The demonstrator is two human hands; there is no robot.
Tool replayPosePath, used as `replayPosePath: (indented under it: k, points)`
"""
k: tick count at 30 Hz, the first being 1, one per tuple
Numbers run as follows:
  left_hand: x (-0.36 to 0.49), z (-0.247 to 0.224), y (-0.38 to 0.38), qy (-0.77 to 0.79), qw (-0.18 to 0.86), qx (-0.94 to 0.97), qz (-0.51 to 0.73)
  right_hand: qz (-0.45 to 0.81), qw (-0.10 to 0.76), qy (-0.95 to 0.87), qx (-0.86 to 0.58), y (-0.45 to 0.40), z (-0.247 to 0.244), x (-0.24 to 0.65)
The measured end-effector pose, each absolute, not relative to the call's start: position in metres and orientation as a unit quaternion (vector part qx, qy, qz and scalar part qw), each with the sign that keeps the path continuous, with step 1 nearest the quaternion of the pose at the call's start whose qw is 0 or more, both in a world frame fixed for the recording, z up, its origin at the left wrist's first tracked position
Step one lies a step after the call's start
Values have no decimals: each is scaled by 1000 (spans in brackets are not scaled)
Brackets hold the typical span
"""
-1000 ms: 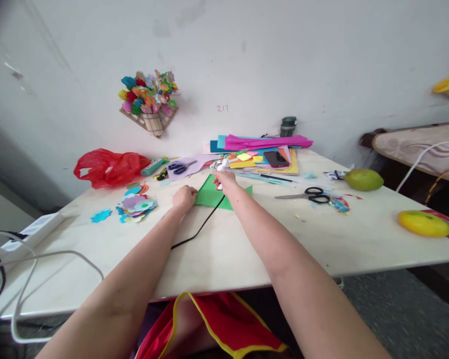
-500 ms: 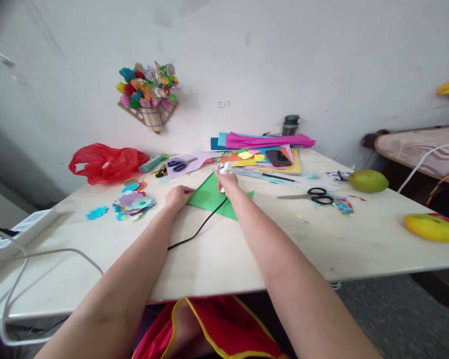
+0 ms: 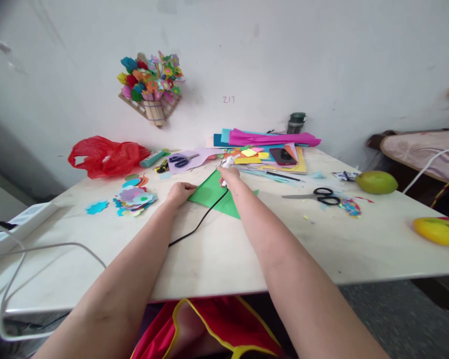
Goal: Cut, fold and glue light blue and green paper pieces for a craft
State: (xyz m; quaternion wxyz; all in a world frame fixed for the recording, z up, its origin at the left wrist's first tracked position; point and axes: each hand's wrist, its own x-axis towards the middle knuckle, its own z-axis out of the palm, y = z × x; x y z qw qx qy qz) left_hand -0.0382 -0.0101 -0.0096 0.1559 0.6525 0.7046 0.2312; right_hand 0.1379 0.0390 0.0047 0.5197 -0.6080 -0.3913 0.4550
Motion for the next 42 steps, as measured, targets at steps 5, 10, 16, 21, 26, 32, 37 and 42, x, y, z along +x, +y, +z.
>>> replayPosePath:
  k: [5, 10, 16, 21, 26, 32, 37, 42]
  points:
    - [-40, -10, -6, 700, 170, 652, 235, 447, 516, -386, -620, 38, 7, 141]
    - [-40, -10, -8, 699, 169, 652, 241, 464, 499, -387, -621, 44, 2, 142]
    - [-40, -10, -8, 700, 165, 656, 229, 470, 500, -386, -617, 47, -2, 140]
    - [-40, -10, -8, 698, 163, 658, 230, 470, 506, -380, -616, 46, -1, 139]
    - [-38, -10, -9, 707, 156, 649, 232, 472, 501, -379, -619, 48, -1, 138]
    - [-37, -11, -10, 695, 153, 664, 227, 463, 496, -380, -629, 50, -2, 137]
    - [-36, -8, -13, 686, 88, 689, 218, 465, 497, -386, -623, 49, -2, 137]
    - [-34, -2, -18, 704, 65, 682, 185, 467, 495, -383, -624, 49, -3, 138]
